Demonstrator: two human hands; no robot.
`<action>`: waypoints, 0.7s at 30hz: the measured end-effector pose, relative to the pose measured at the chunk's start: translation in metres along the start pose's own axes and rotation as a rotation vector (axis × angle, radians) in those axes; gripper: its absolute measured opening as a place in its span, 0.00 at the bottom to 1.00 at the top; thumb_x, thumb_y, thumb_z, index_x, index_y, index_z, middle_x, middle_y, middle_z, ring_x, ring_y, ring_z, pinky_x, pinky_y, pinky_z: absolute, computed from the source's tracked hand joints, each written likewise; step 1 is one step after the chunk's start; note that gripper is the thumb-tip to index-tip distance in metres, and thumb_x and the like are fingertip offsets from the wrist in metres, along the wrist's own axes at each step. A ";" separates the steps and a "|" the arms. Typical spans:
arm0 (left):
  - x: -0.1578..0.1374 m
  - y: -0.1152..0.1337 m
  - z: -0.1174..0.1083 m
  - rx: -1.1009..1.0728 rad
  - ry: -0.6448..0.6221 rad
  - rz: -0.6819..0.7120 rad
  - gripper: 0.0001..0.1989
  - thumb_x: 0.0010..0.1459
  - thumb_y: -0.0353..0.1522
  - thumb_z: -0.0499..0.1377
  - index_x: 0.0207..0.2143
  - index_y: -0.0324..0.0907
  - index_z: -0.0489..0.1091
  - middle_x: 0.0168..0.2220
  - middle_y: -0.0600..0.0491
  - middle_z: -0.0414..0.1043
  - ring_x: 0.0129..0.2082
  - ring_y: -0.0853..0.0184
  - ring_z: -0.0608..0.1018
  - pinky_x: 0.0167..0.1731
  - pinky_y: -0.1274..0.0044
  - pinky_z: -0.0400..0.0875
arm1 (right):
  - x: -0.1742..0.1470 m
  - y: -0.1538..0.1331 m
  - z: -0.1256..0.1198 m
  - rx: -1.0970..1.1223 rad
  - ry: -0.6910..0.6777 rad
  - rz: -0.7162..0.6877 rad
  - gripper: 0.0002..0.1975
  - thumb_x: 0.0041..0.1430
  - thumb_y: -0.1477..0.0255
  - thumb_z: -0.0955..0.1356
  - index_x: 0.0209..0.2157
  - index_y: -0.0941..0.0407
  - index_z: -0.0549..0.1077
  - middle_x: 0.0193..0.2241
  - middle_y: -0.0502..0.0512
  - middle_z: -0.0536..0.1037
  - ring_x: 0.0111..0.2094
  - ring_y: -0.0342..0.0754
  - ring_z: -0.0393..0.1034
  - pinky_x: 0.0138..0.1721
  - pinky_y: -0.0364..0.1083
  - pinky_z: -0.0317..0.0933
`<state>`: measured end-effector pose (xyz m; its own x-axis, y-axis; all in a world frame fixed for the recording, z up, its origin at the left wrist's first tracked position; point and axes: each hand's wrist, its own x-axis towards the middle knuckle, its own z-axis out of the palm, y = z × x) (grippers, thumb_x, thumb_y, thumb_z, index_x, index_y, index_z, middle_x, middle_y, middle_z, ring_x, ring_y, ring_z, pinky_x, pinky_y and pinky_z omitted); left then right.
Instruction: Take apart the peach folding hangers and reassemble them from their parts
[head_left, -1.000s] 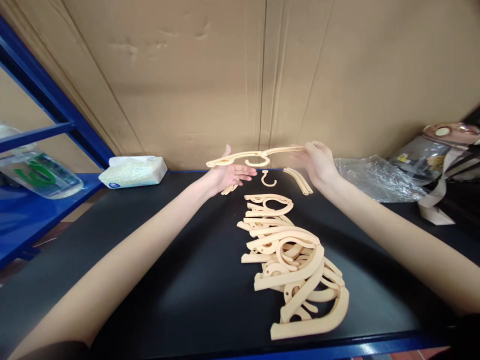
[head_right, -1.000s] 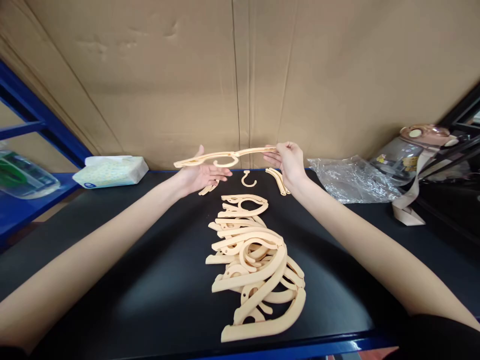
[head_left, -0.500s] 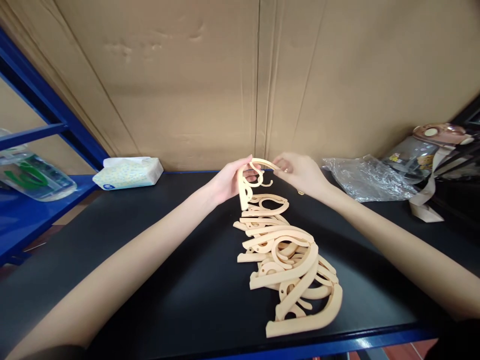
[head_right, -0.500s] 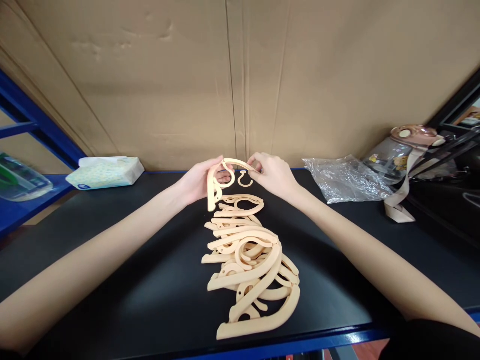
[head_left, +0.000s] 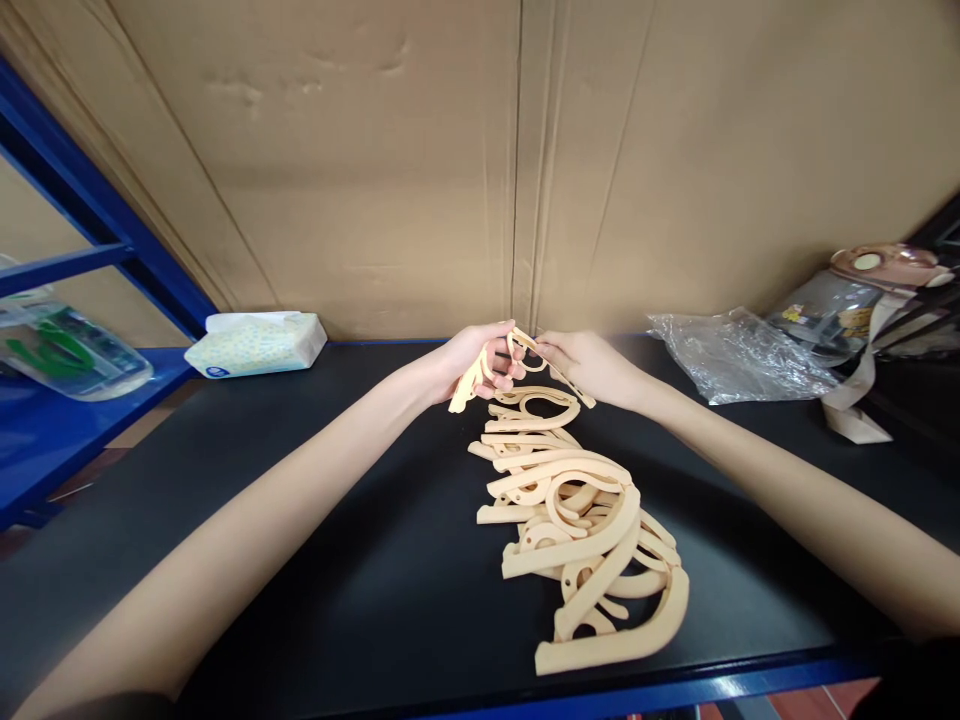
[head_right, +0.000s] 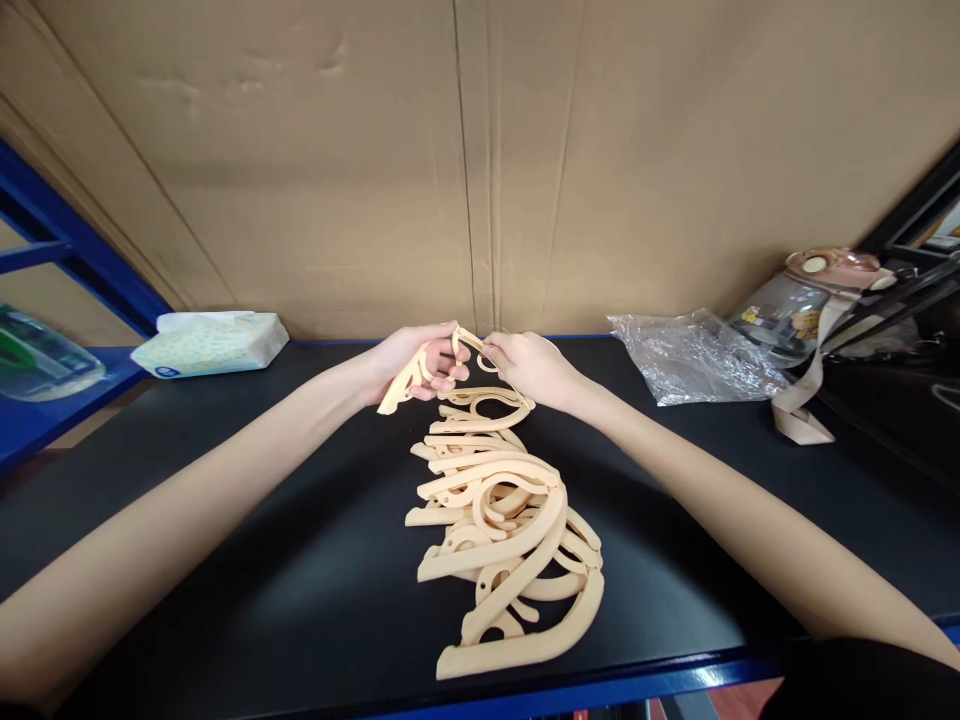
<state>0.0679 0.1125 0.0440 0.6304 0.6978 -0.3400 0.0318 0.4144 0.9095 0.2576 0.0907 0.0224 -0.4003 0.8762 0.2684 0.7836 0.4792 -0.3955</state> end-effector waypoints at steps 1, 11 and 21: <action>0.000 0.001 0.001 0.026 0.017 0.010 0.21 0.63 0.43 0.47 0.24 0.38 0.64 0.22 0.52 0.62 0.13 0.77 0.60 0.08 0.86 0.48 | 0.001 0.000 0.000 0.047 -0.015 0.003 0.18 0.68 0.63 0.54 0.35 0.57 0.69 0.23 0.51 0.72 0.25 0.44 0.67 0.28 0.42 0.57; -0.006 0.003 -0.003 0.223 0.290 0.109 0.20 0.56 0.46 0.56 0.22 0.40 0.63 0.20 0.55 0.61 0.14 0.77 0.59 0.10 0.83 0.43 | 0.011 0.061 -0.028 -0.152 0.006 0.330 0.18 0.65 0.67 0.56 0.35 0.60 0.74 0.32 0.62 0.78 0.37 0.53 0.74 0.38 0.47 0.63; -0.001 0.005 -0.004 0.072 0.376 0.213 0.19 0.61 0.45 0.55 0.24 0.40 0.61 0.23 0.54 0.65 0.18 0.75 0.67 0.19 0.81 0.64 | 0.006 0.088 -0.004 -0.498 -0.030 0.539 0.27 0.64 0.55 0.55 0.46 0.62 0.71 0.41 0.73 0.78 0.45 0.64 0.73 0.42 0.55 0.61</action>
<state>0.0638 0.1159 0.0478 0.3026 0.9330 -0.1947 -0.0060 0.2061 0.9785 0.3258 0.1381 -0.0075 0.0940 0.9881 0.1221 0.9956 -0.0926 -0.0177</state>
